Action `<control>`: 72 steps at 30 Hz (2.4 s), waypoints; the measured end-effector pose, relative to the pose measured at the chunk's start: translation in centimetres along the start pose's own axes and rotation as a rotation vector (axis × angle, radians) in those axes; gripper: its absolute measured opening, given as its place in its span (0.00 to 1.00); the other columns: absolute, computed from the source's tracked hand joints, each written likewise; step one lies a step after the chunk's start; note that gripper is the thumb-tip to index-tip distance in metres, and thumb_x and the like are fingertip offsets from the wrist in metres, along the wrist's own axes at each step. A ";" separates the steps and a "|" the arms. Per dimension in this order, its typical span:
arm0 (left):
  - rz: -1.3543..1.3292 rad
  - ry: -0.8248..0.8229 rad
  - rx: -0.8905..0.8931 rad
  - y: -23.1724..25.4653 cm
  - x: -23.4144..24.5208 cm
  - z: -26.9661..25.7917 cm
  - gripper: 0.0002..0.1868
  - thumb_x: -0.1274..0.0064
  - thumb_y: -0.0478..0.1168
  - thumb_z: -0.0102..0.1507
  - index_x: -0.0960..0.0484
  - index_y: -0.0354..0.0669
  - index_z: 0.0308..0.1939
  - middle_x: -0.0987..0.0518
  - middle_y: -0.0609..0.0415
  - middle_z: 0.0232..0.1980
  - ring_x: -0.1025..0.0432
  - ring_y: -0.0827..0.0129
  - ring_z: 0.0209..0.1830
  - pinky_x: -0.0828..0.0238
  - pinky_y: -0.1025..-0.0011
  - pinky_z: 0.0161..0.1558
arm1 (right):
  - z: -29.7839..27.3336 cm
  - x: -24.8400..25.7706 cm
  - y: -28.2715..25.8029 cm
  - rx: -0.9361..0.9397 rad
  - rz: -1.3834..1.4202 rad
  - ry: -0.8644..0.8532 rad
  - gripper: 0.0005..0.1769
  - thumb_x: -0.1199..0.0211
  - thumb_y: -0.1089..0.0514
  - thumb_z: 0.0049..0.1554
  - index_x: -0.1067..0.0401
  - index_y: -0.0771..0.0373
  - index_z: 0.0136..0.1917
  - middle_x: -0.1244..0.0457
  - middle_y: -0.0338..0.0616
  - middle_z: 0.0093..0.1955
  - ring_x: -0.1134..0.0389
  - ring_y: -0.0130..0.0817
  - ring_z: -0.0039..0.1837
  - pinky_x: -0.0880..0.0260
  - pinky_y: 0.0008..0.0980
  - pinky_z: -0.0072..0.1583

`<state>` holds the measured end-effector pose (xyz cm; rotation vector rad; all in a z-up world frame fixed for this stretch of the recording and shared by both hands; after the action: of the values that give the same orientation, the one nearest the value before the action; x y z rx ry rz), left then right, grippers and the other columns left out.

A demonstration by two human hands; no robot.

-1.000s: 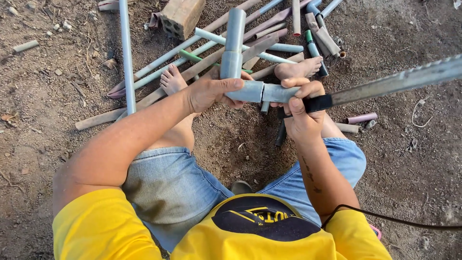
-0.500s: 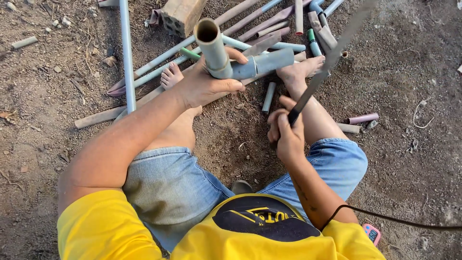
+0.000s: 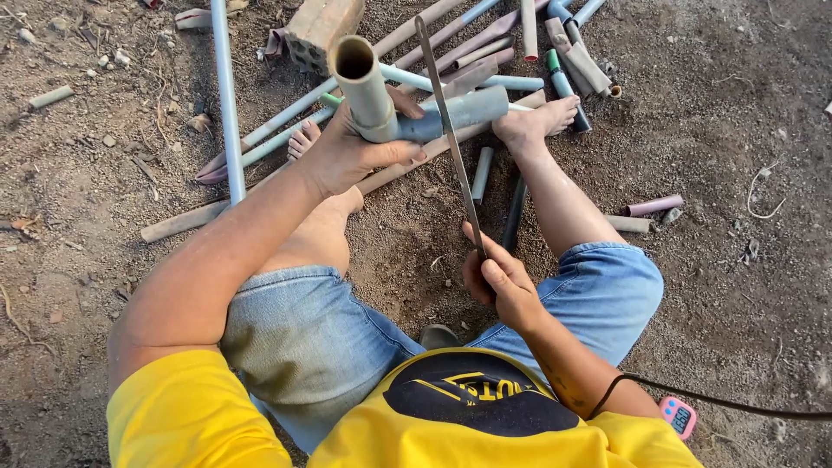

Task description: The person sits on the ground and uses a hand saw to cut a gray PVC pipe. They hold the pipe steady with their left hand and saw with their right hand, then inspect the cut end.

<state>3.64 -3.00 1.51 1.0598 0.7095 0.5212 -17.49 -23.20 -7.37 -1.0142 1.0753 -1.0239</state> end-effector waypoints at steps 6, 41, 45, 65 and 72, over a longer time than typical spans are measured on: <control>0.049 0.015 0.038 -0.7 -0.2 0.2 0.20 0.32 0.24 0.61 0.19 0.37 0.55 0.16 0.44 0.44 0.15 0.59 0.44 0.10 0.69 0.43 | 0.6 -0.8 -0.7 -0.004 0.121 -0.003 0.33 0.53 0.51 0.72 0.48 0.62 0.86 0.38 0.50 0.32 0.43 0.28 0.25 0.42 0.26 0.28; 0.491 0.030 0.168 -1.4 -0.6 -1.4 0.20 0.24 0.32 0.54 0.11 0.42 0.49 0.14 0.49 0.40 0.27 0.75 0.43 0.27 0.68 0.47 | 3.6 -2.2 1.5 -0.139 0.190 0.144 0.30 0.51 0.50 0.72 0.43 0.54 0.85 0.42 0.48 0.25 0.46 0.32 0.23 0.47 0.26 0.28; 0.376 0.295 0.200 -1.4 2.0 -1.4 0.20 0.26 0.34 0.59 0.15 0.44 0.53 0.15 0.50 0.47 0.22 0.71 0.44 0.22 0.69 0.48 | 2.0 -3.0 3.5 -0.184 0.216 0.154 0.30 0.50 0.50 0.71 0.41 0.51 0.85 0.41 0.50 0.27 0.45 0.31 0.23 0.47 0.28 0.27; 0.271 0.344 0.232 -2.0 1.5 -1.7 0.19 0.25 0.31 0.59 0.15 0.36 0.52 0.16 0.46 0.33 0.19 0.71 0.33 0.15 0.72 0.36 | 0.2 -2.1 4.6 -0.221 0.154 0.212 0.28 0.50 0.53 0.70 0.37 0.50 0.82 0.38 0.46 0.28 0.42 0.28 0.25 0.46 0.25 0.27; 0.442 0.081 0.103 -2.6 0.3 -1.4 0.17 0.26 0.30 0.57 0.13 0.41 0.48 0.15 0.50 0.40 0.27 0.72 0.44 0.26 0.63 0.51 | 2.7 -2.0 3.7 -0.135 0.215 0.190 0.28 0.52 0.50 0.72 0.40 0.48 0.84 0.43 0.46 0.24 0.47 0.29 0.22 0.51 0.25 0.25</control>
<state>2.94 -3.00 -1.38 1.3066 0.5769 0.9184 -14.66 -20.11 -10.07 -0.8981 1.3934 -0.8944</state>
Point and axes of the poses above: each hand's wrist, its own z-axis towards the middle knuckle, its own x-axis out of the back of the hand, y = z × x, the point moved 5 cm from there along z, towards the middle knuckle
